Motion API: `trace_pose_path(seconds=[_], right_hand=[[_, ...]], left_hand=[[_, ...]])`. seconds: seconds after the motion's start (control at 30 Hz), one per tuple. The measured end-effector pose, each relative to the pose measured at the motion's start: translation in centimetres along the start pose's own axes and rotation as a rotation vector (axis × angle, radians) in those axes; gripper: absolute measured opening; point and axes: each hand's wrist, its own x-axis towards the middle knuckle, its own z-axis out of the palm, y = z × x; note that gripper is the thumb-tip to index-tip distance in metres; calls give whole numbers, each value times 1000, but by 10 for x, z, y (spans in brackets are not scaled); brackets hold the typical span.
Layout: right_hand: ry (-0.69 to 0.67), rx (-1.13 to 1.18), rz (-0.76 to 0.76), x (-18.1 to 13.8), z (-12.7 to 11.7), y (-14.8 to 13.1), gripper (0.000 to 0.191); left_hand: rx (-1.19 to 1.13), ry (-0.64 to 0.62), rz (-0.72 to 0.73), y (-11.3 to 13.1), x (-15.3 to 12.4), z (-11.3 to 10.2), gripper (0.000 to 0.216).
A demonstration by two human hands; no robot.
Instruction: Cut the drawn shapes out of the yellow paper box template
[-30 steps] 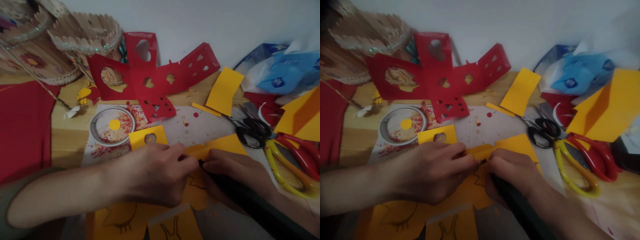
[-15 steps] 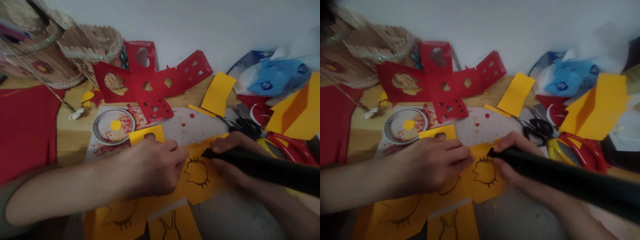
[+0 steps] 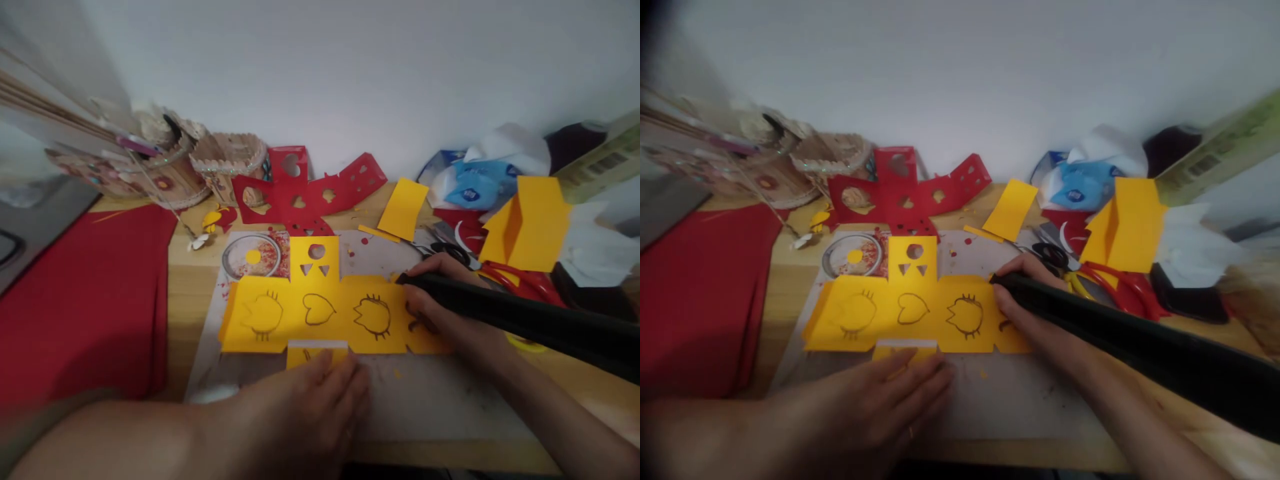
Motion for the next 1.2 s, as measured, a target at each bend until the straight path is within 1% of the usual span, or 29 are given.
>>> trace_pose_path(seconds=[0.07,0.13,0.2,0.23,0.33,0.4,0.47,0.5,0.53,0.57,0.6,0.63,0.73,0.8,0.9,0.97,1.07,1.2], right_hand=[[43,-66,-16,-5,-5,1,12],[100,-139,-97,-10,-11,3,13],[120,-179,-151,-14,-17,6,16],[105,-187,-155,-15,-20,7,16],[36,-179,-180,-15,-24,7,14],[-13,-155,-203,-12,-23,5,12],[-44,-131,-202,-7,-18,0,13],[-59,-118,-201,-5,-15,-4,14],[-72,-104,-206,-1,-11,-8,14],[-89,-88,-223,2,-7,-13,13],[-103,-75,-247,5,-2,-18,12],[-112,-67,-276,8,2,-23,10],[-101,-71,-320,16,17,-32,5],[-105,-83,-327,19,25,-31,6],[-104,-128,-324,19,34,-22,5],[-126,-160,-307,18,37,-17,5],[-136,-211,-299,17,37,-13,5],[-148,-295,-336,17,35,-11,9]], left_hand=[[-11,-16,27,-13,-9,-2,29],[-25,-31,61,-32,-18,-3,28],[-9,73,120,-57,-26,-3,27],[-17,75,132,-69,-29,-4,26],[-166,40,37,-99,-34,-9,24],[-289,25,-64,-106,-33,-13,24],[-352,117,-136,-102,-27,-13,24],[-337,168,-158,-98,-23,-10,24],[-299,208,-154,-92,-19,-7,25],[-235,221,-119,-87,-14,-2,25],[-173,216,-110,-81,-10,3,25],[-126,186,-104,-77,-6,8,25],[-75,138,-107,-69,0,20,24],[-72,158,-119,-68,1,25,25],[-65,206,-130,-67,0,29,25],[-44,213,-117,-67,0,30,27],[-9,188,-91,-66,-1,32,32],[3,150,-84,-66,-1,31,36]])
